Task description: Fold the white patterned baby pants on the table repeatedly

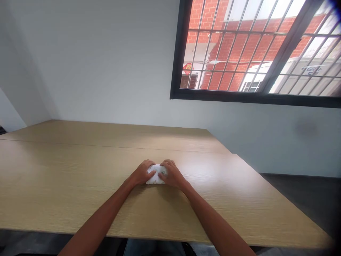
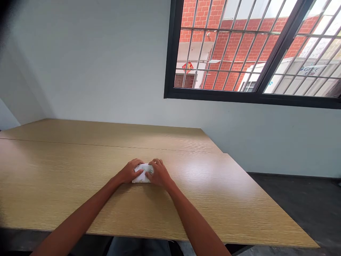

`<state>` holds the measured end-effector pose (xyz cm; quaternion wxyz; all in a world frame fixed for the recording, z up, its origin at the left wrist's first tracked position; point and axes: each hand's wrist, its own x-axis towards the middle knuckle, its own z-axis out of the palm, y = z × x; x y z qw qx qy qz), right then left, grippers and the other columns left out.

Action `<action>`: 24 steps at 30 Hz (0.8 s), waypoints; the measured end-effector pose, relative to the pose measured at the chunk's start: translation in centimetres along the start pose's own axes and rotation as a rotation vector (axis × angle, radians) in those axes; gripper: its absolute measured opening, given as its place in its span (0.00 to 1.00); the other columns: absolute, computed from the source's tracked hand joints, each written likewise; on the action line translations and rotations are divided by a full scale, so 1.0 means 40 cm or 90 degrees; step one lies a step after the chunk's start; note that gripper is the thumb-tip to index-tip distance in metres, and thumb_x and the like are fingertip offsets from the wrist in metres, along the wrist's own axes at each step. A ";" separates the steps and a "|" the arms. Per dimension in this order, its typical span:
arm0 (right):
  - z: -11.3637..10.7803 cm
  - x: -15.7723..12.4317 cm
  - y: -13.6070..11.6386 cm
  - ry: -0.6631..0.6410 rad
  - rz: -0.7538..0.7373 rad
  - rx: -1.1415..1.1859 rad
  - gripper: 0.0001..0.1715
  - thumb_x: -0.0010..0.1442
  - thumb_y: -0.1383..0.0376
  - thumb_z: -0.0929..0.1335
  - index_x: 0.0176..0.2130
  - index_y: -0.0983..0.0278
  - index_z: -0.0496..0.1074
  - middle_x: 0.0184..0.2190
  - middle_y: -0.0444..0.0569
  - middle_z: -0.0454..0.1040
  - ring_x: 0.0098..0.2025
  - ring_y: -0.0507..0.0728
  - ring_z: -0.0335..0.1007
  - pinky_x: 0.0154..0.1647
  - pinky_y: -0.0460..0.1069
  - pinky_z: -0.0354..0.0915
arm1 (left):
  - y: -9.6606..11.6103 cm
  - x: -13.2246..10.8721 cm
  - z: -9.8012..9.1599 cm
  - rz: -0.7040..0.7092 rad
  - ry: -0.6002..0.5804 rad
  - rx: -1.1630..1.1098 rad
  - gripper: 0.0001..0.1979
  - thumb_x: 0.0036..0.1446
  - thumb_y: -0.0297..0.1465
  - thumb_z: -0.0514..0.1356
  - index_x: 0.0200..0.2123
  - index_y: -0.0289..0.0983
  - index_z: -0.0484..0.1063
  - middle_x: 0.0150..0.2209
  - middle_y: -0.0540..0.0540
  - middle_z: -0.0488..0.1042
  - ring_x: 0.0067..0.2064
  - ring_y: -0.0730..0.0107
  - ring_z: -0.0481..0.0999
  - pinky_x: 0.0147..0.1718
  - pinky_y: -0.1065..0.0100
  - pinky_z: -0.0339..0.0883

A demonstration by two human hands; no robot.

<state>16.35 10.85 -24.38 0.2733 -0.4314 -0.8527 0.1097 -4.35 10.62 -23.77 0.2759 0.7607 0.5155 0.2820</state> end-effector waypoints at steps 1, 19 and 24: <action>-0.002 -0.001 -0.001 0.002 0.022 -0.013 0.21 0.54 0.63 0.73 0.47 0.66 0.69 0.49 0.49 0.65 0.52 0.58 0.56 0.54 0.51 0.59 | 0.002 -0.002 0.000 -0.003 -0.001 -0.003 0.14 0.53 0.40 0.55 0.43 0.45 0.68 0.46 0.53 0.69 0.50 0.76 0.64 0.56 0.64 0.57; -0.020 0.004 0.000 -0.029 0.148 -0.044 0.22 0.58 0.55 0.72 0.42 0.66 0.64 0.41 0.46 0.70 0.39 0.53 0.61 0.41 0.48 0.51 | 0.008 -0.004 -0.018 0.003 0.016 -0.046 0.15 0.56 0.41 0.51 0.40 0.42 0.72 0.43 0.53 0.73 0.43 0.82 0.68 0.46 0.75 0.57; -0.036 0.007 -0.008 -0.021 0.141 -0.066 0.14 0.60 0.58 0.70 0.38 0.66 0.66 0.37 0.46 0.71 0.32 0.51 0.60 0.34 0.46 0.48 | -0.005 -0.002 -0.019 0.015 0.028 -0.059 0.17 0.57 0.37 0.46 0.36 0.38 0.73 0.37 0.52 0.74 0.37 0.85 0.67 0.40 0.78 0.56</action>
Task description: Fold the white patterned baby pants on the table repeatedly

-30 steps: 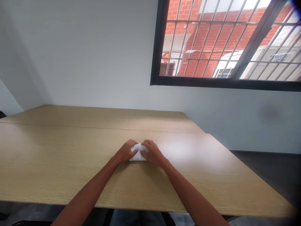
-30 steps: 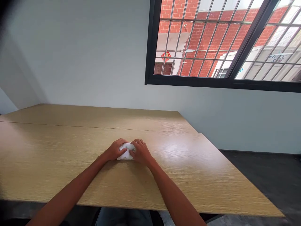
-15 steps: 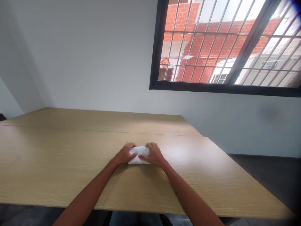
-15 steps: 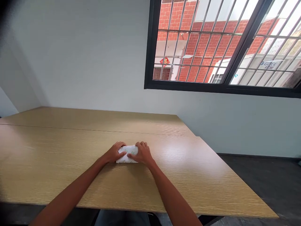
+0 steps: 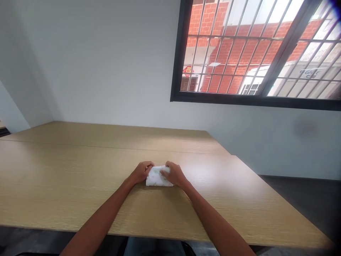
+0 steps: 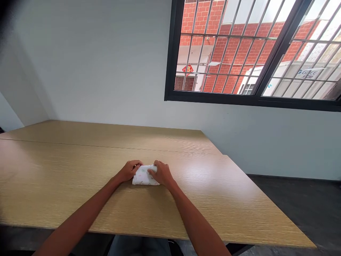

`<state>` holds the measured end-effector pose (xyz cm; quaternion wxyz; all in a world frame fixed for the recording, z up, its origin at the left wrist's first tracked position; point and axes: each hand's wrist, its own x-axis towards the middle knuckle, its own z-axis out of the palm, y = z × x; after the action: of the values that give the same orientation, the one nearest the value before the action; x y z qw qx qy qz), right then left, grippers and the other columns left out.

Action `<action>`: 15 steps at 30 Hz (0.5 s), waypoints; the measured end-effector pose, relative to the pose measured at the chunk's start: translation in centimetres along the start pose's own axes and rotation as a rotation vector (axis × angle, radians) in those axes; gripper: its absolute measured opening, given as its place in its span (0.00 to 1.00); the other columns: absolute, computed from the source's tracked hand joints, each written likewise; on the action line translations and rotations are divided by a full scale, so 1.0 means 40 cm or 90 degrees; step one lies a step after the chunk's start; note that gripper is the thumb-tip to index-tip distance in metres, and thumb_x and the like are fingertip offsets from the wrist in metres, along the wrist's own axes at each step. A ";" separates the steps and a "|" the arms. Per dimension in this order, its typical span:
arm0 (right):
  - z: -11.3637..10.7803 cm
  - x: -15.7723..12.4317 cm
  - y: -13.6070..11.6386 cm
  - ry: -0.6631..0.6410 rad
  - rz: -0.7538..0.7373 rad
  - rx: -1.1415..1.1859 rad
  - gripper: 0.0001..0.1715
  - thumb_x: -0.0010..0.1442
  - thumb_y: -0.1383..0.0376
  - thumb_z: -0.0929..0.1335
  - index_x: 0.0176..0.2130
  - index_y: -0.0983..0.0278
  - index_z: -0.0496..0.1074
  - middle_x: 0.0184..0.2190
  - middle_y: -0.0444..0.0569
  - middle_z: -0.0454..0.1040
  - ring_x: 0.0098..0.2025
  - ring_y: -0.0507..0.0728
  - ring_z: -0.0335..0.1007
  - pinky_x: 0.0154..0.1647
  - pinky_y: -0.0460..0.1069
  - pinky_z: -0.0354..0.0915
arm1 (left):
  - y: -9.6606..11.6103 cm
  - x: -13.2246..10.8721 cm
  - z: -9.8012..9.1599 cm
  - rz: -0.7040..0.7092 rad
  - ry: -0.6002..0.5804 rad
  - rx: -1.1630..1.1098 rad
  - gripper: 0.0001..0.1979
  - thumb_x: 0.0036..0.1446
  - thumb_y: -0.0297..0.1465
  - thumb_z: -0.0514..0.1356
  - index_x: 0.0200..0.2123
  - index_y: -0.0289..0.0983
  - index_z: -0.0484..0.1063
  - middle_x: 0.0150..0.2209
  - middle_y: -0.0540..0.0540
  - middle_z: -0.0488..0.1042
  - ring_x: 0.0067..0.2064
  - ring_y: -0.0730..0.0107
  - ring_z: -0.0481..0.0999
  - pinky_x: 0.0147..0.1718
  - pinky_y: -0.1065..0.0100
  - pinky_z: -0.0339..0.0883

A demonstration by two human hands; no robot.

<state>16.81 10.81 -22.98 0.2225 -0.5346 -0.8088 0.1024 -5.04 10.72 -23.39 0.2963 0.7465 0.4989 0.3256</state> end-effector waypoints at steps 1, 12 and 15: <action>-0.004 0.001 0.000 -0.008 0.000 -0.004 0.14 0.60 0.58 0.70 0.37 0.66 0.67 0.35 0.46 0.72 0.31 0.50 0.59 0.33 0.46 0.47 | -0.003 0.001 0.000 0.006 -0.008 0.001 0.17 0.56 0.35 0.46 0.36 0.38 0.73 0.37 0.51 0.74 0.38 0.85 0.67 0.41 0.78 0.56; -0.132 -0.061 -0.056 -0.336 0.039 0.113 0.30 0.68 0.51 0.58 0.21 0.68 0.57 0.20 0.43 0.56 0.21 0.47 0.49 0.22 0.45 0.45 | 0.117 -0.095 -0.070 -0.035 -0.340 0.035 0.16 0.49 0.30 0.55 0.41 0.47 0.76 0.44 0.53 0.73 0.42 0.82 0.70 0.40 0.80 0.59; -0.193 -0.165 -0.118 -0.409 -0.132 0.165 0.23 0.62 0.61 0.63 0.21 0.69 0.53 0.19 0.42 0.48 0.21 0.45 0.42 0.20 0.44 0.42 | 0.175 -0.208 -0.045 -0.003 -0.397 0.096 0.23 0.41 0.31 0.65 0.42 0.58 0.74 0.49 0.55 0.69 0.49 0.78 0.67 0.44 0.79 0.60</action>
<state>18.73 2.32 -15.91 0.0321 -0.3575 -0.8679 0.3435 -5.01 0.84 -18.51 0.3798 0.8288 0.4088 0.0428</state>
